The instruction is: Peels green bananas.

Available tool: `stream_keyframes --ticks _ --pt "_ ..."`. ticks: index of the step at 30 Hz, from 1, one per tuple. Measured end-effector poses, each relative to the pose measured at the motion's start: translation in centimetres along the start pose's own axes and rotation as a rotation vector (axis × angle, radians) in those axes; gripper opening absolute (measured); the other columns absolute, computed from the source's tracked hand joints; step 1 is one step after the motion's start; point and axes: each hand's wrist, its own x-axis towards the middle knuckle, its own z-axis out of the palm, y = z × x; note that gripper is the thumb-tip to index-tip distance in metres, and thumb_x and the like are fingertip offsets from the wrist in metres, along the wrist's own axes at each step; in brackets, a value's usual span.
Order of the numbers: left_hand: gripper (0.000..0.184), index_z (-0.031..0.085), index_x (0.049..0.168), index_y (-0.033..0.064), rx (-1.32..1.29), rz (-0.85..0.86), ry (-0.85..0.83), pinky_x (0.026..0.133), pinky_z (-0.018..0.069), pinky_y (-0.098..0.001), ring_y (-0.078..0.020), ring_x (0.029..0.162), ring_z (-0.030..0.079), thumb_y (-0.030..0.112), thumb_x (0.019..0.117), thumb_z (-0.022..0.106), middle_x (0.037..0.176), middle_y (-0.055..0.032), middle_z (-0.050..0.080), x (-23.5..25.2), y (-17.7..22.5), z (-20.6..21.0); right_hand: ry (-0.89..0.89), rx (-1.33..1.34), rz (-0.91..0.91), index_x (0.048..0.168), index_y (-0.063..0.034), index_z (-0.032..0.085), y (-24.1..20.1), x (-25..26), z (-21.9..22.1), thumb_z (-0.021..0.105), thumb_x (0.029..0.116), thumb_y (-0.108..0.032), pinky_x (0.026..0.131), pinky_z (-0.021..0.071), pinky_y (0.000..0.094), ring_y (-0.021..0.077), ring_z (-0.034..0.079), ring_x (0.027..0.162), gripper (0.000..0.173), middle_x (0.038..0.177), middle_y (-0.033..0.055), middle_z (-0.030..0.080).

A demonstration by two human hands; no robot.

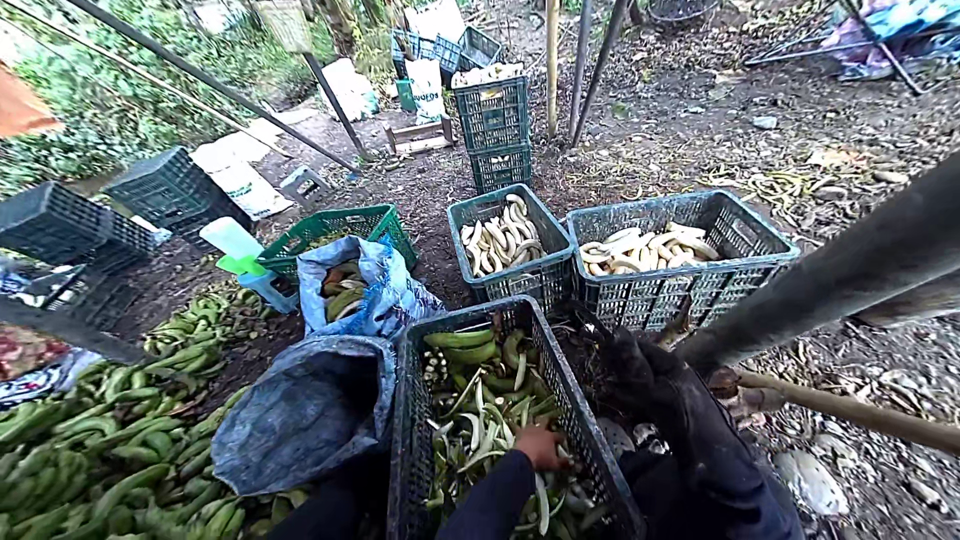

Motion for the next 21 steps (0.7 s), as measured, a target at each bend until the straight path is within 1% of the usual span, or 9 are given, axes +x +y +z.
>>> stream_keyframes --ticks 3,5,7,8,11,15,18,20,21 --pt "0.067 0.045 0.155 0.0280 0.030 0.018 -0.033 0.101 0.0178 -0.0888 -0.0537 0.149 0.021 0.055 0.0968 0.062 0.164 -0.0176 0.032 -3.2 -1.4 2.0 -0.040 -0.023 0.002 0.113 -0.0104 0.070 0.0 0.2 0.4 0.044 0.1075 -0.044 0.066 0.0524 0.0304 0.0054 0.060 0.069 0.043 0.084 -0.0022 0.066" --pt "0.068 0.037 0.159 0.0318 -0.020 0.032 -0.018 0.101 0.0212 -0.0875 -0.0539 0.150 0.020 0.051 0.0983 0.062 0.167 -0.0155 0.027 -5.6 -3.4 3.6 -0.050 -0.076 0.006 0.109 -0.0140 0.071 0.4 0.6 0.6 0.043 0.1052 -0.051 0.065 0.0518 0.0358 0.0083 0.060 0.068 0.046 0.080 -0.0024 0.065" --pt "0.072 0.028 0.161 0.0383 -0.064 0.033 -0.042 0.103 0.0223 -0.0858 -0.0539 0.150 0.018 0.048 0.0988 0.063 0.169 -0.0136 0.021 -7.9 -5.3 5.2 -0.059 -0.122 0.014 0.111 -0.0173 0.071 0.9 0.5 0.7 0.041 0.1040 -0.057 0.066 0.0532 0.0403 0.0116 0.064 0.070 0.050 0.082 -0.0014 0.067" --pt "0.072 0.028 0.161 0.0388 -0.077 0.045 -0.049 0.103 0.0254 -0.0842 -0.0544 0.150 0.019 0.046 0.0992 0.063 0.169 -0.0139 0.020 -9.0 -6.2 6.0 -0.062 -0.138 0.017 0.112 -0.0184 0.071 1.0 0.4 0.7 0.040 0.1030 -0.059 0.067 0.0540 0.0415 0.0126 0.065 0.072 0.052 0.083 -0.0011 0.069" --pt "0.062 0.037 0.159 0.0358 -0.052 0.055 -0.077 0.105 0.0311 -0.0791 -0.0559 0.149 0.020 0.041 0.1019 0.060 0.170 -0.0151 0.016 -11.9 -8.5 7.7 -0.072 -0.148 0.017 0.110 -0.0193 0.072 1.1 0.4 0.6 0.040 0.1009 -0.065 0.067 0.0544 0.0431 0.0135 0.066 0.073 0.056 0.083 -0.0010 0.069" --pt "0.058 0.039 0.159 0.0292 -0.011 0.058 -0.157 0.112 0.0266 -0.0736 -0.0518 0.153 0.012 0.041 0.1044 0.055 0.171 -0.0123 0.015 -13.4 -10.4 8.3 -0.092 -0.181 0.022 0.108 -0.0191 0.072 1.0 0.5 0.4 0.039 0.1018 -0.064 0.069 0.0528 0.0466 0.0154 0.066 0.075 0.056 0.083 0.0001 0.069" --pt "0.055 0.047 0.154 0.0201 0.037 0.084 -0.249 0.119 0.0202 -0.0675 -0.0492 0.154 0.007 0.036 0.1030 0.060 0.170 -0.0136 0.015 -14.0 -10.6 6.9 -0.090 -0.178 0.016 0.111 -0.0207 0.073 0.9 0.4 0.2 0.040 0.1023 -0.062 0.070 0.0536 0.0460 0.0144 0.067 0.077 0.053 0.085 -0.0006 0.070" --pt "0.054 0.056 0.146 0.0079 0.030 0.124 -0.301 0.123 0.0102 -0.0631 -0.0471 0.154 0.013 0.025 0.0971 0.070 0.167 -0.0200 0.024 -13.7 -10.1 4.7 -0.078 -0.167 0.004 0.110 -0.0206 0.073 0.6 0.4 0.2 0.041 0.1021 -0.062 0.069 0.0529 0.0451 0.0137 0.067 0.076 0.053 0.084 -0.0009 0.070" --pt "0.053 0.060 0.140 0.0037 0.025 0.140 -0.283 0.122 0.0145 -0.0638 -0.0477 0.151 0.024 0.019 0.0922 0.075 0.161 -0.0224 0.035 -13.5 -9.5 3.1 -0.080 -0.169 0.003 0.109 -0.0204 0.073 0.5 0.4 0.2 0.041 0.1023 -0.061 0.069 0.0527 0.0447 0.0136 0.067 0.077 0.053 0.083 -0.0010 0.070"
